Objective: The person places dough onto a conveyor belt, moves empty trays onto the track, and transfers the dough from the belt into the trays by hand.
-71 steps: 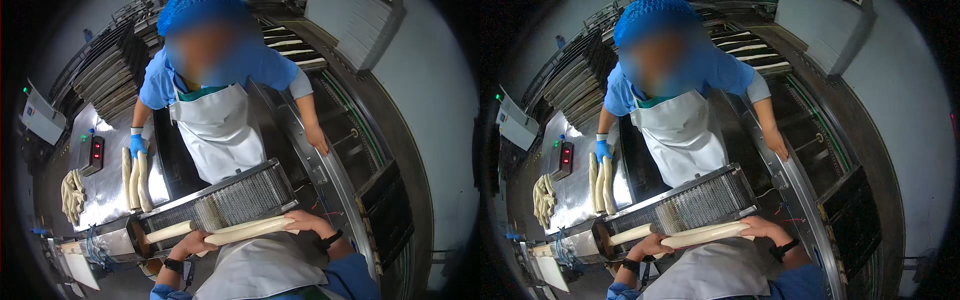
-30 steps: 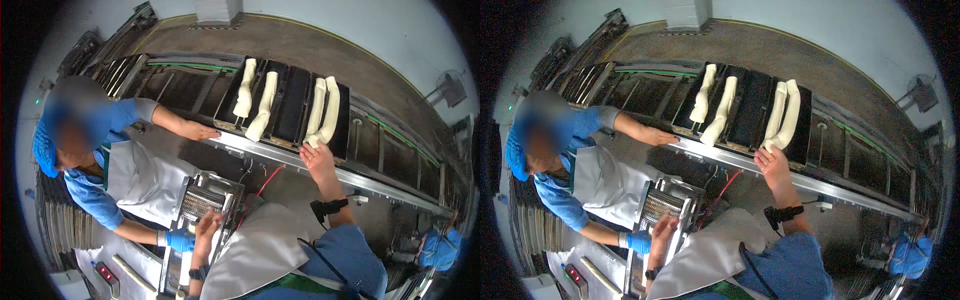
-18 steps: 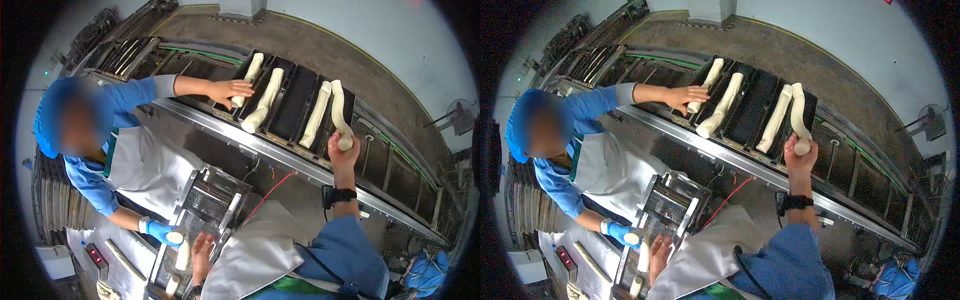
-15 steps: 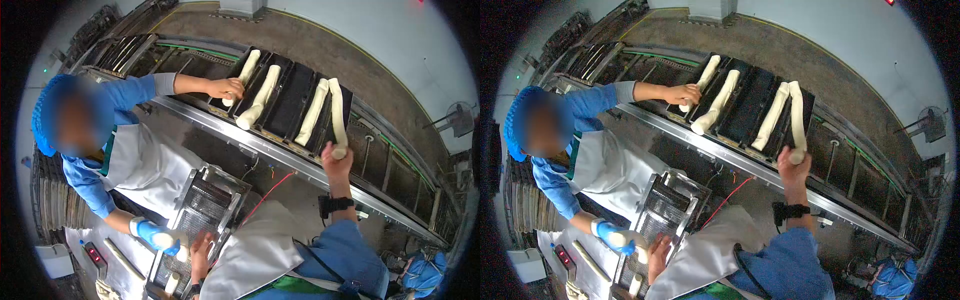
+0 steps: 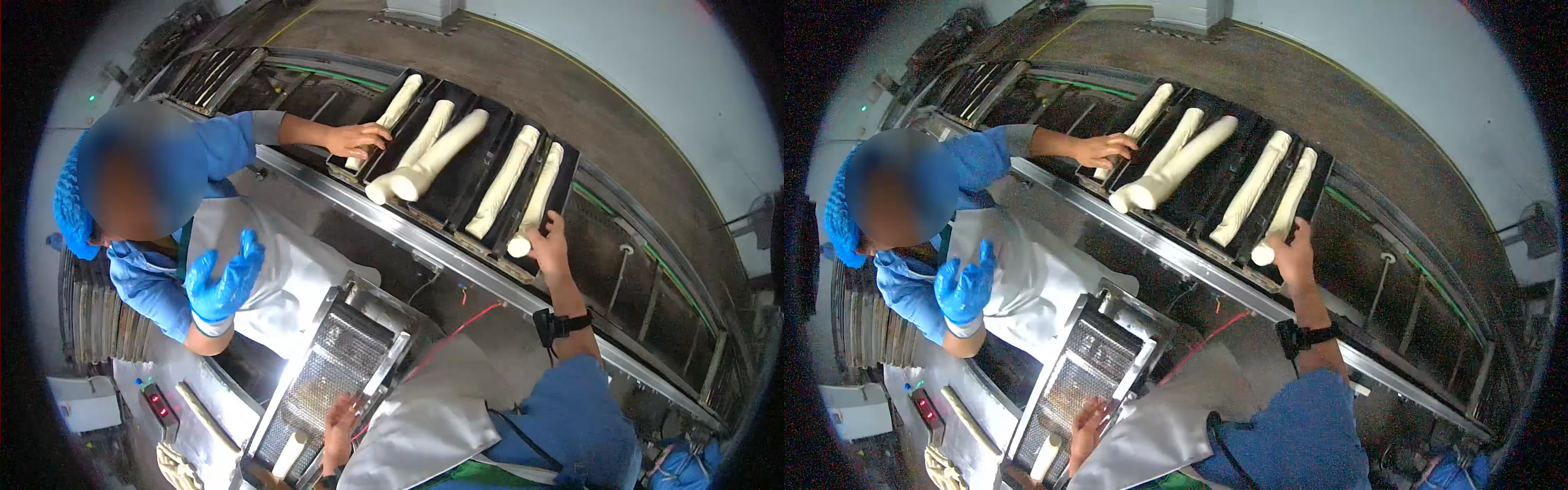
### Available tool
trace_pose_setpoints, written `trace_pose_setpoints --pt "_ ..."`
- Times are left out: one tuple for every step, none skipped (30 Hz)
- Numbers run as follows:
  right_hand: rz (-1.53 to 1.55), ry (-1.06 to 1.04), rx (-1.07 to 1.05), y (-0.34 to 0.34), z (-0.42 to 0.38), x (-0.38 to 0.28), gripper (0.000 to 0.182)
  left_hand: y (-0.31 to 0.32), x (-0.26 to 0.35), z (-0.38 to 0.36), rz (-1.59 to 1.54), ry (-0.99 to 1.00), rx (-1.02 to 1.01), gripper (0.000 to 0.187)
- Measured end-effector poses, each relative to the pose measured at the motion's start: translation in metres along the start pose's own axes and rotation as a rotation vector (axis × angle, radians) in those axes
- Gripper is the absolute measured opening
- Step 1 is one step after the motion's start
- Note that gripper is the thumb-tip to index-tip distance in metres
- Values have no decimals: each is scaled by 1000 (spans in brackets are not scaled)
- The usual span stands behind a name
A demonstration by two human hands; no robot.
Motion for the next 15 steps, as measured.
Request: trace_pose_setpoints --pt "224 255 -177 8 0 -14 73 -3 -7 2 10 -6 11 45" --pt "187 274 -207 18 5 -8 73 -8 -12 2 20 -17 25 45" --pt "148 287 -239 28 12 4 73 -7 -11 2 16 3 34 46" --pt "109 300 -272 40 14 9 74 -8 -12 3 9 5 37 47" --pt "203 248 -242 50 14 11 76 -8 -14 4 -2 6 41 47" --pt "19 37 -222 60 14 13 77 -3 -17 0 -11 6 43 48" --pt "-161 -173 -199 72 12 13 77 2 -13 -7 -22 -21 89 48" --pt "-306 -309 -175 80 9 16 77 2 -15 -8 -26 -1 80 49" --pt "-455 -442 -130 87 1 4 77 1 -17 -10 -27 18 69 49" --pt "-456 -561 -111 88 -9 -36 66 0 -21 -10 -27 34 57 49" --pt "-502 -677 -133 93 -4 -55 58 -4 -29 -6 -44 26 60 49" --pt "-545 -794 -158 102 1 -67 51 -14 -44 -3 -60 18 68 49" --pt "-532 -815 -253 115 12 -72 47 -16 -48 -4 -77 13 75 49" --pt "-520 -836 -346 127 25 -78 44 -16 -51 -5 -65 -9 97 50" --pt "-507 -860 -440 139 35 -83 41 -11 -48 -10 -56 -29 119 50"
Point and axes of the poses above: each hand's wrist, its own z-axis towards the middle knuckle, its own y-axis out of the palm, x = y × z, the point moved 2 cm from there along z, towards the middle knuckle, and after that the axes turned 4 degrees about -y, right-handed, at the moved point
